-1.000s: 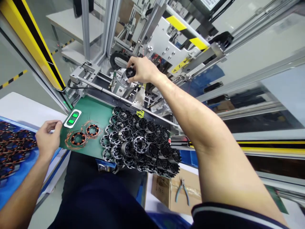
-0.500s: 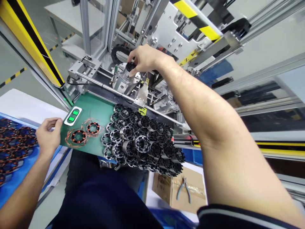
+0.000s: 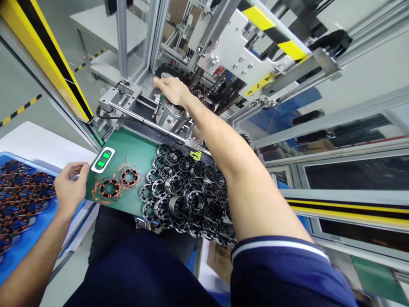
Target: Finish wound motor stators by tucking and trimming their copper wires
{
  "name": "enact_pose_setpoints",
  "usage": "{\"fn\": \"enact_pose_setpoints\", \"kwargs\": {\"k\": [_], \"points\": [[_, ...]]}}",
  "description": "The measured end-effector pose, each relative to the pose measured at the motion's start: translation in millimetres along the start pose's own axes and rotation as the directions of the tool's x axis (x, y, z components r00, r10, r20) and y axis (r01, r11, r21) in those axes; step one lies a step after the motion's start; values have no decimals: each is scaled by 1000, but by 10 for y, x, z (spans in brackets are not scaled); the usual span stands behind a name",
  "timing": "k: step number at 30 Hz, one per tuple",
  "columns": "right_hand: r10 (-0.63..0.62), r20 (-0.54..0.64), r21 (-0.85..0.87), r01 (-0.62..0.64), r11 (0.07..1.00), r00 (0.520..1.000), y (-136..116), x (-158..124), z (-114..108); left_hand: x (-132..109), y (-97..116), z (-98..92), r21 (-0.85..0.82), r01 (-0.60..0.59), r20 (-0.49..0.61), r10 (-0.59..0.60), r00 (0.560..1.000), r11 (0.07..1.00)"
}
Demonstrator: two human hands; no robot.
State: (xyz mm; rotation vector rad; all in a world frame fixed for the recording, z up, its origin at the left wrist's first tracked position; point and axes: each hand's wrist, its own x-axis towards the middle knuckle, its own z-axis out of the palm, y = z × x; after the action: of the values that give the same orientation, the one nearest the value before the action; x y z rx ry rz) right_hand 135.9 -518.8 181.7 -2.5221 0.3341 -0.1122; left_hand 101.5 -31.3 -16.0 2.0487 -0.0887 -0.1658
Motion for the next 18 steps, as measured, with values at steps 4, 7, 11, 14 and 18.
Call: {"fn": "enact_pose_setpoints", "kwargs": {"k": [4, 7, 11, 14, 18], "points": [[-117, -33, -91, 113, 989, 993, 223, 87, -35, -25, 13, -9, -2, 13, 6, -13, 1000, 1000], [-164, -114, -80, 156, 985, 980, 321, 141, -140, -23, -17, -15, -16, 13, 4, -13, 1000, 1000], [-94, -105, -86, 85, 993, 990, 371, 111, 83, 11, -75, -14, -26, -5, -8, 5, 1000, 1000], [-104, -111, -88, 94, 992, 988, 236, -9, 152, 46, -85, -6, -14, -7, -22, 7, 1000, 1000], [-221, -236, -55, 214, 975, 946, 88, -564, -393, 68, -59, -4, -14, -11, -36, 10, 999, 1000]]}}
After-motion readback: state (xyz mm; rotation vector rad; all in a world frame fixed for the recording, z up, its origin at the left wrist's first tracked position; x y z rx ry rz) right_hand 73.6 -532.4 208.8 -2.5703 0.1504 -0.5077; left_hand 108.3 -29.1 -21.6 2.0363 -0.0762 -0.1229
